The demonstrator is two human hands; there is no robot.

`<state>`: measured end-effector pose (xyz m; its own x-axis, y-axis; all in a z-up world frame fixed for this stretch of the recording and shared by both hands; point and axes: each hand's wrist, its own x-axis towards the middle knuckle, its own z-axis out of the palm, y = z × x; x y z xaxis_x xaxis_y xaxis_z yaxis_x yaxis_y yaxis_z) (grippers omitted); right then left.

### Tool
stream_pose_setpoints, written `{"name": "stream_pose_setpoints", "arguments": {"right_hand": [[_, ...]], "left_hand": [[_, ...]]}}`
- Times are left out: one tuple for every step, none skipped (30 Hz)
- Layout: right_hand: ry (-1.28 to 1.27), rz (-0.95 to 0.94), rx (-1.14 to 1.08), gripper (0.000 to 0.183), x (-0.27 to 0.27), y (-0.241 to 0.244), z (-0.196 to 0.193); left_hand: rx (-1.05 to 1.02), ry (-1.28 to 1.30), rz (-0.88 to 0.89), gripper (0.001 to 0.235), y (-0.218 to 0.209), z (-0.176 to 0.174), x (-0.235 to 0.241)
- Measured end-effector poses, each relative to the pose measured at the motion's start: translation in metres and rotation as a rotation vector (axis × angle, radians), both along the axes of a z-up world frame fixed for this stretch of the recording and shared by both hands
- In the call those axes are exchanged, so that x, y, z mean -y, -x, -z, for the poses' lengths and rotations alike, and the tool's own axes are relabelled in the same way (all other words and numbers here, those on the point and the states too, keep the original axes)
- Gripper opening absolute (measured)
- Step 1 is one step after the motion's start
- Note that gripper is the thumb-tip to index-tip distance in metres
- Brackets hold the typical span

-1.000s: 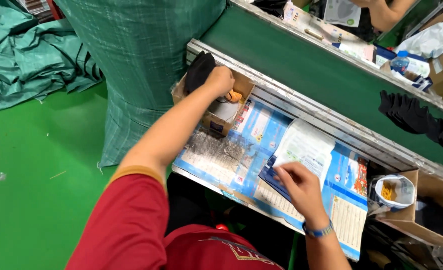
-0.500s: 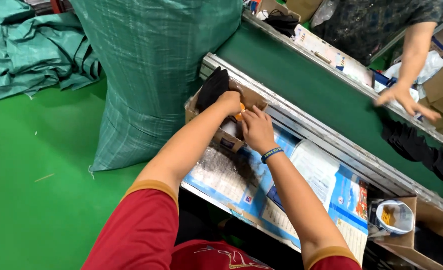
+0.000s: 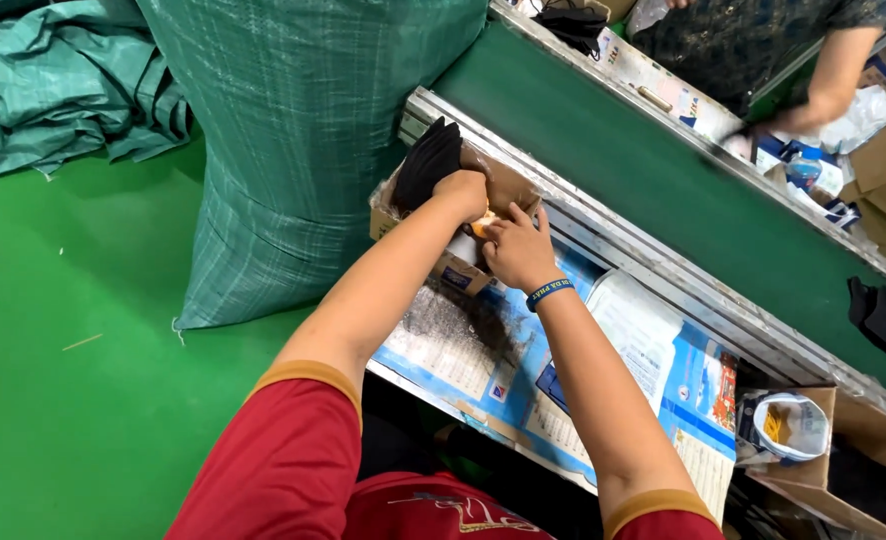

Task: Packaging black masks into plastic envelopes at a conveyor belt.

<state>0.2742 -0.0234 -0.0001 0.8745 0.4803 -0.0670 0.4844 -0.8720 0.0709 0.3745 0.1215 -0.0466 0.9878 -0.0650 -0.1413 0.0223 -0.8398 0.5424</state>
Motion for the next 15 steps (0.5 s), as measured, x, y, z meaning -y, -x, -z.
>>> {"name": "stream_pose_setpoints", "arguments": {"right_hand": [[-0.002,-0.001,-0.001,0.042,-0.001,0.002,-0.002],[-0.011,0.011,-0.011,0.042,-0.002,0.003,-0.004],[-0.019,0.024,-0.021,0.042,-0.003,0.005,-0.006],[-0.021,0.027,-0.021,0.042,-0.001,0.003,-0.002],[-0.027,0.033,-0.008,0.042,0.001,0.002,0.001],[-0.033,0.038,0.006,0.043,0.001,-0.001,0.003],[-0.035,0.039,0.008,0.043,0.003,-0.003,0.007],[-0.095,0.022,0.026,0.051,0.004,-0.006,0.011],[-0.155,0.004,0.043,0.061,0.005,-0.008,0.015],[-0.155,0.002,0.044,0.061,0.002,-0.008,0.008],[-0.099,0.001,0.019,0.057,-0.002,-0.008,0.001],[-0.043,0.000,-0.008,0.054,-0.005,-0.008,-0.005],[-0.042,-0.002,-0.008,0.054,-0.003,-0.011,-0.006],[-0.101,-0.007,0.056,0.041,-0.002,-0.015,-0.009],[-0.159,-0.010,0.120,0.029,0.000,-0.019,-0.012]], "left_hand": [[-0.001,-0.002,-0.001,0.026,0.002,-0.004,-0.001],[-0.013,-0.021,-0.001,0.026,0.004,-0.008,-0.002],[-0.026,-0.039,-0.001,0.027,0.006,-0.012,-0.002],[-0.025,-0.042,0.002,0.027,0.001,-0.007,-0.001],[-0.031,-0.043,0.005,0.027,-0.003,-0.002,0.001],[-0.036,-0.045,0.006,0.027,-0.007,0.001,0.001],[-0.034,-0.047,0.008,0.027,0.004,-0.013,-0.003],[-0.057,0.014,0.019,0.037,0.015,-0.028,-0.008],[-0.080,0.075,0.030,0.048,0.026,-0.042,-0.012],[-0.079,0.075,0.028,0.048,0.017,-0.031,-0.011],[-0.059,0.064,0.055,0.048,0.007,-0.019,-0.011],[-0.040,0.054,0.082,0.048,-0.001,-0.006,-0.010],[-0.040,0.054,0.080,0.048,-0.004,0.001,-0.011],[0.002,0.087,0.082,0.047,-0.008,0.007,-0.012],[0.043,0.120,0.085,0.045,-0.012,0.013,-0.014]]}}
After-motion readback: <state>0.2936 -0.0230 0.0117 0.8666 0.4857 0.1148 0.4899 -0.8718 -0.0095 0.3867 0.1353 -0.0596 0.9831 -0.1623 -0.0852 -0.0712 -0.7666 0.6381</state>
